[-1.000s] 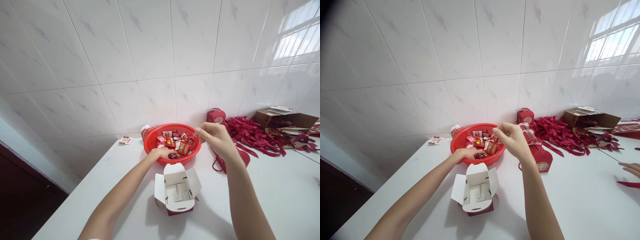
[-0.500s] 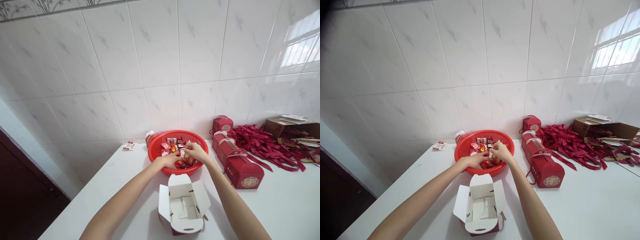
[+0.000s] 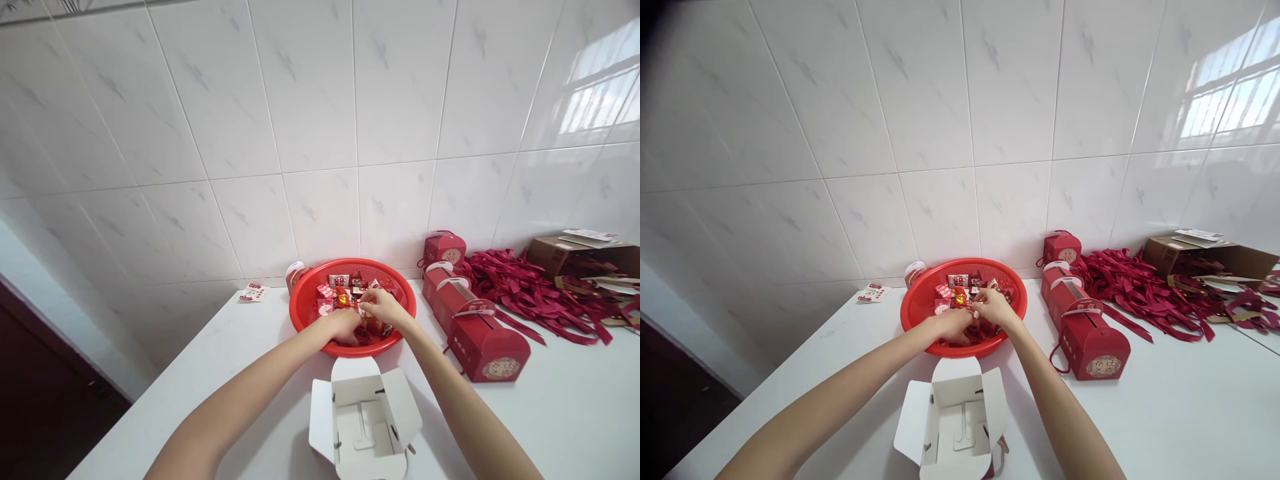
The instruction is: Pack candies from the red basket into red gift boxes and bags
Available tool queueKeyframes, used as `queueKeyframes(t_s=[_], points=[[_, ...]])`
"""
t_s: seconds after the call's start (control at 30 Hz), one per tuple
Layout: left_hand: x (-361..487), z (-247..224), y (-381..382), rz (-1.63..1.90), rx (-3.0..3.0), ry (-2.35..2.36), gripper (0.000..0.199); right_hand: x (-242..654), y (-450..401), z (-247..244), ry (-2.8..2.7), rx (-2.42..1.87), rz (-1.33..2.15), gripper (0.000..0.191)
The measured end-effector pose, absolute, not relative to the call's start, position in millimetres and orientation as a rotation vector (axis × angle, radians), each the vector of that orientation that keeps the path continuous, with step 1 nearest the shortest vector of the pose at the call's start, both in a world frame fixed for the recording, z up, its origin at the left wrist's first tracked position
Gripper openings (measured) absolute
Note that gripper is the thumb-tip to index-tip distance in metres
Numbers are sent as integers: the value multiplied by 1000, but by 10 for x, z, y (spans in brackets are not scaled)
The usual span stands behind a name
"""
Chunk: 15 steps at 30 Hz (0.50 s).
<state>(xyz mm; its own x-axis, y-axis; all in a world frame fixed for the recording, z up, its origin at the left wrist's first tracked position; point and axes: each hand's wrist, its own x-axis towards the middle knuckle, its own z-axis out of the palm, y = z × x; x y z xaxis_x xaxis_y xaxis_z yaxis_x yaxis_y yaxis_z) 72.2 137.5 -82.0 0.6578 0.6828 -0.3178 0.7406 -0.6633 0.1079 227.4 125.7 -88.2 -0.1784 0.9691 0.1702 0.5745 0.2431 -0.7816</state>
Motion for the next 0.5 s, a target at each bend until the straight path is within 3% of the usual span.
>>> queueKeyframes(t_s=[0.17, 0.37, 0.5], points=[[696, -745, 1326, -265, 2637, 1326, 28, 2307, 1262, -922, -1670, -1300, 842, 8], [636, -704, 1334, -224, 2621, 1454, 39, 2293, 1252, -927, -1585, -1285, 885, 9], [602, -755, 1375, -199, 2582, 1260, 51, 2297, 1252, -923, -1535, -1322, 862, 14]])
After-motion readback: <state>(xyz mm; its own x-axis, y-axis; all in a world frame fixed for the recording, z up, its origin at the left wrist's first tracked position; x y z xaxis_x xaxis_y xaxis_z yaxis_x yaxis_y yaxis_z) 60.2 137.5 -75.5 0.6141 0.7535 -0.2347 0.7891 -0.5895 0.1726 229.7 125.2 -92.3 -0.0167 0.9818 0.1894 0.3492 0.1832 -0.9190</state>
